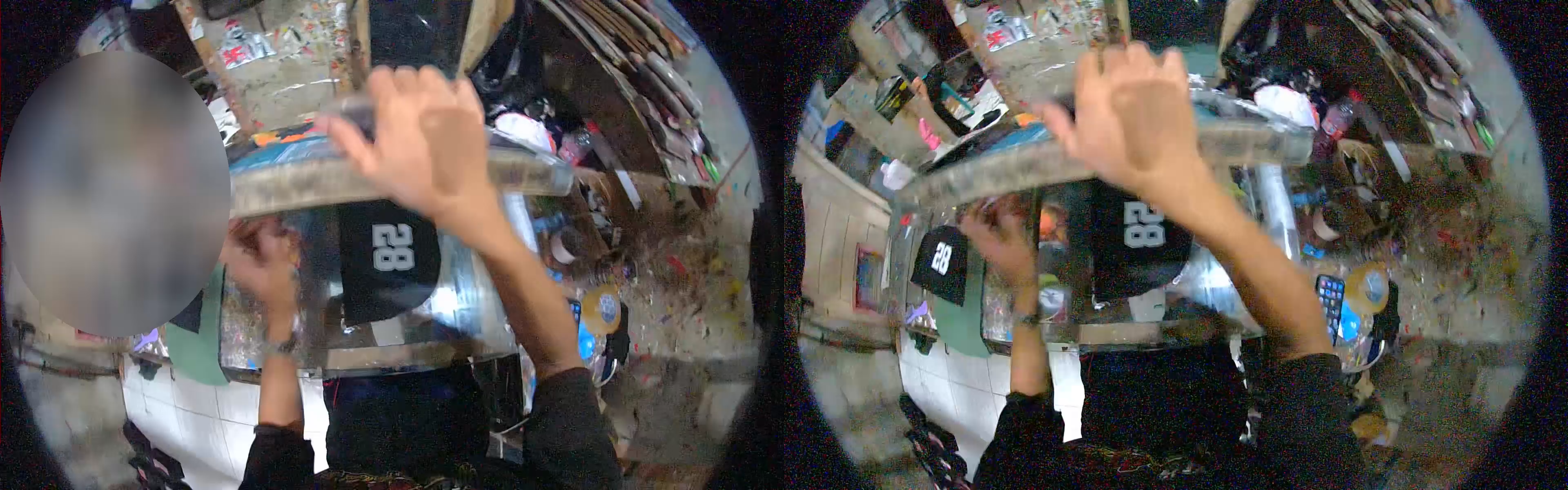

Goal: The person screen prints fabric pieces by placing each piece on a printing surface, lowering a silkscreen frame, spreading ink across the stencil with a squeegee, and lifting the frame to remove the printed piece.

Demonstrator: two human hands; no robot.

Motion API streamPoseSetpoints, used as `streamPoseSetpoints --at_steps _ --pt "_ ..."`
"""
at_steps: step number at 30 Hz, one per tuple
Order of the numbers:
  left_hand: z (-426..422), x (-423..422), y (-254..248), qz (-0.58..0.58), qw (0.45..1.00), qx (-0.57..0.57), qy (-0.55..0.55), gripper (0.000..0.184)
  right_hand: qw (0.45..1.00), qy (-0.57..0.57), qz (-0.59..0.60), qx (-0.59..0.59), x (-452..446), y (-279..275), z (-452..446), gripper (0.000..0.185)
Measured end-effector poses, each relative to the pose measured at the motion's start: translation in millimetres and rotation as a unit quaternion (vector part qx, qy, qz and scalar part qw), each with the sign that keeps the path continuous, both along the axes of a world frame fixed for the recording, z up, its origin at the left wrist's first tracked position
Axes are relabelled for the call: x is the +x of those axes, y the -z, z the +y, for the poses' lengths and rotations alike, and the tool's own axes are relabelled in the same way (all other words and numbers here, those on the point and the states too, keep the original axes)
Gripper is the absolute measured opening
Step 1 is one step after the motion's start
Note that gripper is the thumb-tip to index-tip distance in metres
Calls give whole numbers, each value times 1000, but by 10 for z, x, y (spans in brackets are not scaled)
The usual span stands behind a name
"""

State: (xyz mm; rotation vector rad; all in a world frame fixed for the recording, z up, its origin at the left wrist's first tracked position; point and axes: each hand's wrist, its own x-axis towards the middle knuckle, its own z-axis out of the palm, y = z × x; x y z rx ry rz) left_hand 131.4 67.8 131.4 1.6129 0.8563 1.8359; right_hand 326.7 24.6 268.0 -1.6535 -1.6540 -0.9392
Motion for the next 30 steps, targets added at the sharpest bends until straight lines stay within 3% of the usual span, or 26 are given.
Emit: streamPoseSetpoints --at_steps 1,3,5,6,7,8,9,10,11,12,13,15,16,17,19,20,21,23,25,27,29,30 --pt "301 156 253 83 994 -63 23 49 999 28 2 -39 20 -184 61 50" --pt "662 582 760 269 961 38 -51 58 987 54 64 -139 80 -497 187 67" --pt "739 707 1126 516 841 -55 -151 65 981 57 67 -173 83 -696 224 69" --pt "825 680 1336 512 842 -57 -157 65 972 72 76 -210 100 -782 239 71" --pt "897 571 1568 526 834 16 -163 61 972 68 76 -211 156 -864 250 71" --pt "924 455 1685 538 821 90 -170 58 969 17 91 -230 231 -956 279 59" --pt "833 299 1635 542 817 87 -177 58 962 -38 108 -249 257 -1016 314 58" --pt "663 36 1599 359 929 -47 -77 53 971 7 108 -215 219 -1015 364 56" --pt "434 -257 1490 146 974 -175 18 48 954 92 126 -257 211 -1102 542 55" --pt "179 -568 1391 71 976 -207 8 44 955 15 161 -247 198 -1141 486 56" --pt "-119 -871 1284 -7 972 -236 -6 40 949 80 152 -263 153 -1246 488 56" --pt "-571 -1463 1038 -137 899 -398 123 43 957 45 185 -218 235 -1247 698 57" --pt "-742 -1740 1040 -32 868 -494 27 42 989 -111 2 -96 942 -1118 1268 78" --pt "-869 -1737 942 82 865 -485 -95 39 966 -61 102 -229 1156 -1243 1527 86" --pt "-908 -2202 1412 206 922 -320 -63 39 959 -114 88 -245 1111 -1313 1505 90" --pt "-910 -2325 1496 183 895 -392 -110 41 972 -65 86 -211 1165 -1302 1596 88" --pt "-891 -2426 1459 168 897 -387 -130 41 981 -12 84 -175 1243 -1326 1683 85" --pt "-647 -2741 1311 -89 925 -334 -159 37 983 61 103 -142 1293 -1295 1818 88" --pt "-526 -3052 835 -182 882 -381 -211 30 977 67 92 -181 1184 -1383 1737 88" --pt "-143 -3639 1031 -292 914 -188 -210 27 985 92 74 -127 1172 -1298 1730 85" --pt "143 -3874 766 -379 865 -137 -298 33 990 88 63 -95 1162 -1286 1722 83" --pt "313 -3994 695 -377 867 -138 -296 33 983 85 86 -137 1108 -1312 1669 81"
